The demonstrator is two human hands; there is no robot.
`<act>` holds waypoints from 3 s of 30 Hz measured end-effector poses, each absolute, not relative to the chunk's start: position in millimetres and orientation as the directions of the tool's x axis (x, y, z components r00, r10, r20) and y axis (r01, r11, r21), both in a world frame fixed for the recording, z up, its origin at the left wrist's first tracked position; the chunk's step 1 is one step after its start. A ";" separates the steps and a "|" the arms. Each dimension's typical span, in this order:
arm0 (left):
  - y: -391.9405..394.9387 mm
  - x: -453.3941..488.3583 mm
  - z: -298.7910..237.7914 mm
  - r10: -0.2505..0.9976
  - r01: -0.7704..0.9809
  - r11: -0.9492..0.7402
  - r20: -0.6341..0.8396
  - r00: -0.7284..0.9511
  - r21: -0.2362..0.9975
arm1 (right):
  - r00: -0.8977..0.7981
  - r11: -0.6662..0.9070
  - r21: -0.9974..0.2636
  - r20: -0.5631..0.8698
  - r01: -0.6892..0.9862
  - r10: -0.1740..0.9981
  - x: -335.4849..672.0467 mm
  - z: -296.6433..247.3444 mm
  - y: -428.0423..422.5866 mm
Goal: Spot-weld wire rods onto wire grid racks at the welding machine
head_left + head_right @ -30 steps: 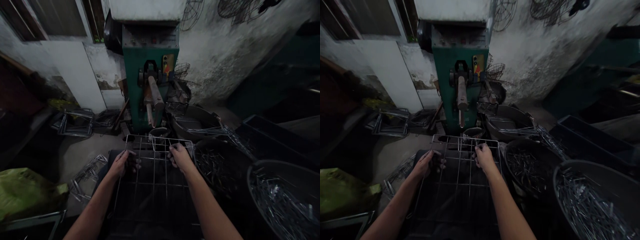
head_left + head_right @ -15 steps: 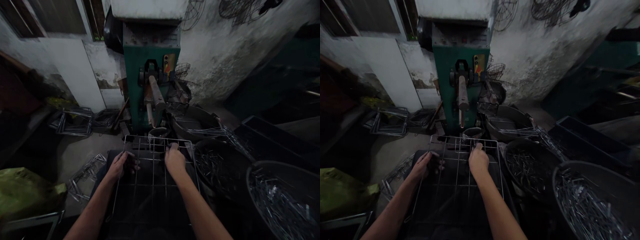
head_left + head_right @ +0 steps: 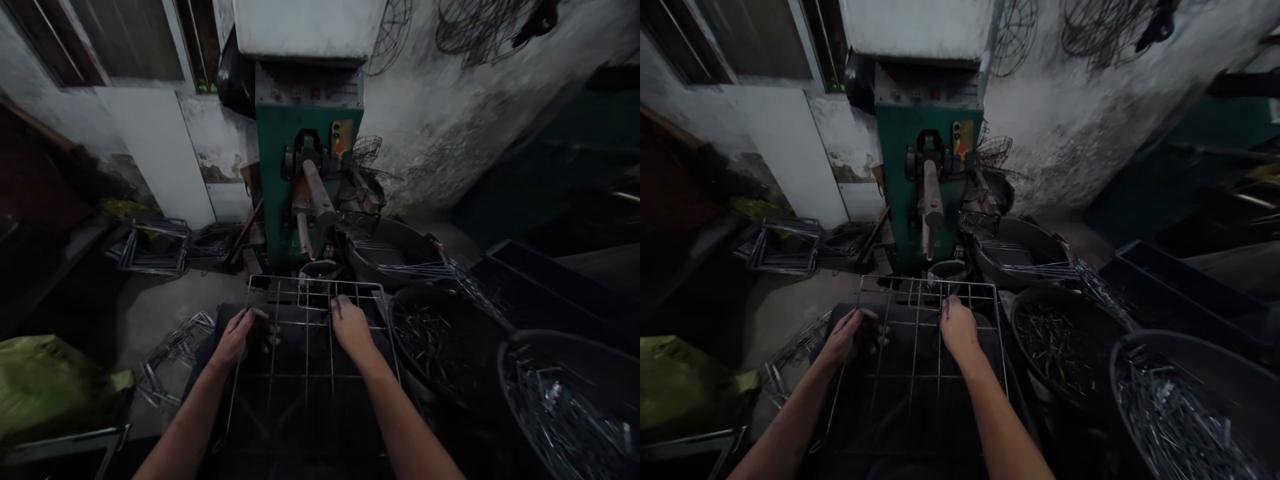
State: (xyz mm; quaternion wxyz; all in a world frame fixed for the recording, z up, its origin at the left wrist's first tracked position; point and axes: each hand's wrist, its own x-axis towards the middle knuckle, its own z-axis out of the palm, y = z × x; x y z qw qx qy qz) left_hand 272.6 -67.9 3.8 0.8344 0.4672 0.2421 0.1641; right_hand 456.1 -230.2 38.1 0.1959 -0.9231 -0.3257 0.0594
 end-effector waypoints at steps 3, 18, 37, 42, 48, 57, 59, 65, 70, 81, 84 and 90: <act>-66.8 270.4 1.4 0.503 -0.062 0.491 -0.225 0.834 0.869 | 0.774 -0.711 -0.408 -0.016 0.573 0.633 453.7 41.1 -229.2; -72.6 265.0 11.2 0.606 -0.137 0.516 -0.247 0.756 0.846 | 0.741 -0.691 -0.364 -0.001 0.625 0.671 453.7 52.7 -213.7; -64.3 283.5 16.7 0.670 -0.162 0.544 -0.310 0.674 0.823 | 0.689 -0.659 -0.314 -0.020 0.684 0.725 484.5 52.8 -177.2; -59.4 290.1 15.1 0.658 -0.180 0.557 -0.298 0.692 0.811 | 0.689 -0.656 -0.322 -0.017 0.683 0.725 493.6 49.4 -170.3; -60.0 293.7 17.7 0.676 -0.186 0.549 -0.302 0.672 0.815 | 0.675 -0.643 -0.329 -0.023 0.692 0.738 498.5 46.5 -166.8; -57.6 296.0 13.1 0.667 -0.171 0.569 -0.330 0.668 0.804 | 0.675 -0.646 -0.332 -0.038 0.687 0.737 500.7 49.5 -165.6; -56.6 295.2 12.5 0.658 -0.165 0.577 -0.334 0.675 0.800 | 0.679 -0.651 -0.335 -0.042 0.682 0.733 500.5 49.6 -165.2; -57.3 294.0 16.0 0.662 -0.165 0.550 -0.307 0.684 0.819 | 0.696 -0.666 -0.340 -0.044 0.664 0.717 499.0 49.7 -164.0; -66.9 301.6 9.3 0.657 -0.197 0.565 -0.293 0.694 0.801 | 0.703 -0.677 -0.315 -0.039 0.666 0.710 505.5 42.9 -178.9; -73.1 343.6 14.3 0.568 -0.117 0.537 -0.255 0.782 0.835 | 0.787 -0.743 -0.311 0.027 0.593 0.616 535.0 35.6 -211.9; -71.6 350.8 11.1 0.560 -0.121 0.536 -0.245 0.791 0.836 | 0.796 -0.751 -0.310 0.032 0.583 0.604 540.0 35.5 -212.1; -70.0 356.8 4.6 0.539 -0.098 0.567 -0.278 0.795 0.818 | 0.794 -0.750 -0.316 0.019 0.581 0.607 544.1 32.8 -214.2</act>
